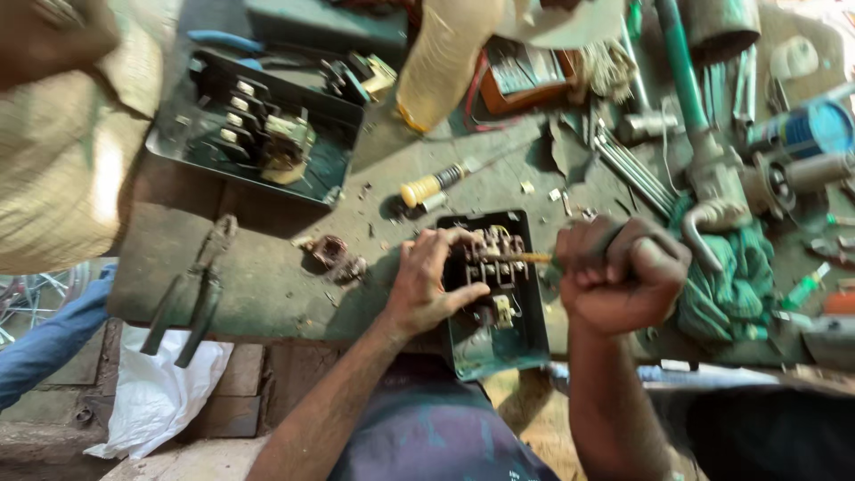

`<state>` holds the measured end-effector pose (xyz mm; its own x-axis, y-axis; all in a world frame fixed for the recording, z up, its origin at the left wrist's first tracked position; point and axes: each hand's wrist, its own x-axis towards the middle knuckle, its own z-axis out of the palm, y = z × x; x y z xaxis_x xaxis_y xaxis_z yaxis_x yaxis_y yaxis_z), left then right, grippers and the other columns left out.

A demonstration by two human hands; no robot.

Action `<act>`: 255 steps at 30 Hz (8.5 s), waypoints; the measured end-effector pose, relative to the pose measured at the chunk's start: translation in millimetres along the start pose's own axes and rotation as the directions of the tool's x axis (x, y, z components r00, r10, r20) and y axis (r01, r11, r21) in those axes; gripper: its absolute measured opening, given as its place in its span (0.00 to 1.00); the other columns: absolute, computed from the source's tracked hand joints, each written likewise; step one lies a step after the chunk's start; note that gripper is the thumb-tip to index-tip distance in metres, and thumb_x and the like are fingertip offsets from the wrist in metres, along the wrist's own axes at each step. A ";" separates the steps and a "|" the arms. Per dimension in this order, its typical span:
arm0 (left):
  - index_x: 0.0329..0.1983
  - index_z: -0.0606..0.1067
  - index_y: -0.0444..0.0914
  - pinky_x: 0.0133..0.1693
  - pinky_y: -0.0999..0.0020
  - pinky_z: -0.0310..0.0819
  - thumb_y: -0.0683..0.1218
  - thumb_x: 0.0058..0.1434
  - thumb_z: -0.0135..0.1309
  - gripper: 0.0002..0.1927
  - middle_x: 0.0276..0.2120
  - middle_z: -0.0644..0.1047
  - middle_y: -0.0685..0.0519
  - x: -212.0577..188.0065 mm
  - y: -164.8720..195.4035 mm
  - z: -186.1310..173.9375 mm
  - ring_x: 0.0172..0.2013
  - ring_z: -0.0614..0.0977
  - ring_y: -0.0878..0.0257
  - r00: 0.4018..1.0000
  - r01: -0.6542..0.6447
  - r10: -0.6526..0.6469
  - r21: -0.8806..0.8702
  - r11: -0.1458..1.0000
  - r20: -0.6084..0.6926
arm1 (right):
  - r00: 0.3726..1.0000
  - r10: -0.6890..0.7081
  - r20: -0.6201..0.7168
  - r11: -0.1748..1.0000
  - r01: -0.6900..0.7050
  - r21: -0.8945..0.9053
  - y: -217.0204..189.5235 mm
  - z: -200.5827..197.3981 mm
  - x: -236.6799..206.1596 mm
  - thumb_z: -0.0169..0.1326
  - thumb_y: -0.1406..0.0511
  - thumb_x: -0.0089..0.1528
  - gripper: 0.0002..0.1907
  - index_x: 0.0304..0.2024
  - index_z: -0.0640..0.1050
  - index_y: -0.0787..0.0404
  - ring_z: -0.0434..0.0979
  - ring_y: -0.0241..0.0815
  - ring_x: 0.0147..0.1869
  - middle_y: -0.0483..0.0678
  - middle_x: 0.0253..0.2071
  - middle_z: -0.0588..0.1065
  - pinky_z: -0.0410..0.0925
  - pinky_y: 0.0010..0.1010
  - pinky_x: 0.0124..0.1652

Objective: The person uses a screwdriver to adjust and tighten components inside an open electrical box. They connect yellow wires to terminals and secure them with screws. The person also uses a brush to clean the interior of the box.

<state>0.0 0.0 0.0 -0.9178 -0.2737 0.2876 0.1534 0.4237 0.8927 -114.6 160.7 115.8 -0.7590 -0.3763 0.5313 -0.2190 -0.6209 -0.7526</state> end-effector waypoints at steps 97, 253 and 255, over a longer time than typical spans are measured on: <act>0.39 0.80 0.36 0.27 0.74 0.68 0.48 0.70 0.54 0.11 0.27 0.77 0.61 -65.8 19.6 -51.1 0.26 0.74 0.75 0.839 0.545 -0.382 -0.583 0.603 0.388 | 0.986 0.115 0.123 0.474 0.054 -0.879 5.1 71.2 -121.0 0.68 0.75 0.53 0.10 0.37 0.81 0.66 0.86 0.45 0.44 0.54 0.41 0.82 0.78 0.30 0.44; 0.41 0.74 0.34 0.33 0.72 0.75 0.38 0.61 0.60 0.08 0.30 0.74 0.54 -9.4 -20.9 -37.9 0.28 0.76 0.70 0.963 0.223 -0.125 -0.439 0.870 0.240 | 0.937 0.305 -0.168 0.030 -0.186 -0.982 38.6 77.4 -97.0 0.64 0.74 0.57 0.10 0.40 0.80 0.63 0.81 0.45 0.50 0.48 0.46 0.78 0.73 0.34 0.48; 0.40 0.74 0.34 0.33 0.72 0.74 0.38 0.61 0.60 0.08 0.30 0.75 0.54 -9.0 -21.1 -38.1 0.28 0.76 0.70 0.964 0.216 -0.120 -0.438 0.873 0.236 | 0.930 0.339 -0.143 0.003 -0.153 -0.988 37.6 74.8 -94.5 0.65 0.73 0.56 0.11 0.40 0.80 0.64 0.79 0.47 0.51 0.49 0.47 0.77 0.72 0.37 0.50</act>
<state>19.0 -39.4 -8.3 -0.9899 -0.1108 0.0882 0.0960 -0.0672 0.9931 -5.2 121.4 66.4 -0.8678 -0.4620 0.1829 -0.4902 0.7354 -0.4679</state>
